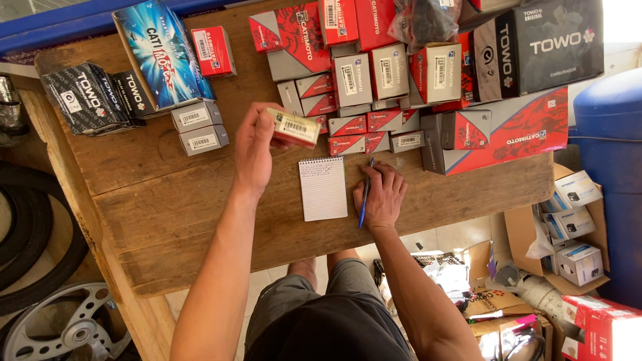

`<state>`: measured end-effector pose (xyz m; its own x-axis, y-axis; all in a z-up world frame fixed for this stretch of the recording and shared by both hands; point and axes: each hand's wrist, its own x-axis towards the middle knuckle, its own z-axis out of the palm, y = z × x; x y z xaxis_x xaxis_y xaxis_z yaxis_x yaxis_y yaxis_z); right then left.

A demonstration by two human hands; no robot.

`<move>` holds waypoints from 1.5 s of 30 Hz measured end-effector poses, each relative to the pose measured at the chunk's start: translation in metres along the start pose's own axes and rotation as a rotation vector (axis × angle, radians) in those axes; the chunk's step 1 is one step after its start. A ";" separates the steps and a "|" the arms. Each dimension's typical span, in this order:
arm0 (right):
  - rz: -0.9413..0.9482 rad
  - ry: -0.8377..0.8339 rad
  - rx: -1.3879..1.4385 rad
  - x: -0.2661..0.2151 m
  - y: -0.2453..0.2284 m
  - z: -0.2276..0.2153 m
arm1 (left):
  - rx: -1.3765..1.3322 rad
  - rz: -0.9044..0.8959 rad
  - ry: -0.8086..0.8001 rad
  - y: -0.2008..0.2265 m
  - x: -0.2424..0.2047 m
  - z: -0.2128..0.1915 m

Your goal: The person picks up small boxes from a wooden table, reads information from them, and writes notes in a notebook using a pen. The person repeats this process for several boxes, organizing them on the table.

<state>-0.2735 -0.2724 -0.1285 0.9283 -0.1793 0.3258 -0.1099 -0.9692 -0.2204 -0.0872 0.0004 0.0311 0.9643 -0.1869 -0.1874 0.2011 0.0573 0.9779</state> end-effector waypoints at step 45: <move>-0.007 -0.031 0.014 0.003 -0.001 -0.004 | -0.207 -0.024 0.215 -0.002 -0.064 -0.002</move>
<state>-0.2723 -0.2728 -0.1234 0.9397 -0.1671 0.2983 -0.0988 -0.9680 -0.2309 -0.1485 0.0145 0.0408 0.9686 0.0206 -0.2477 0.2342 0.2584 0.9372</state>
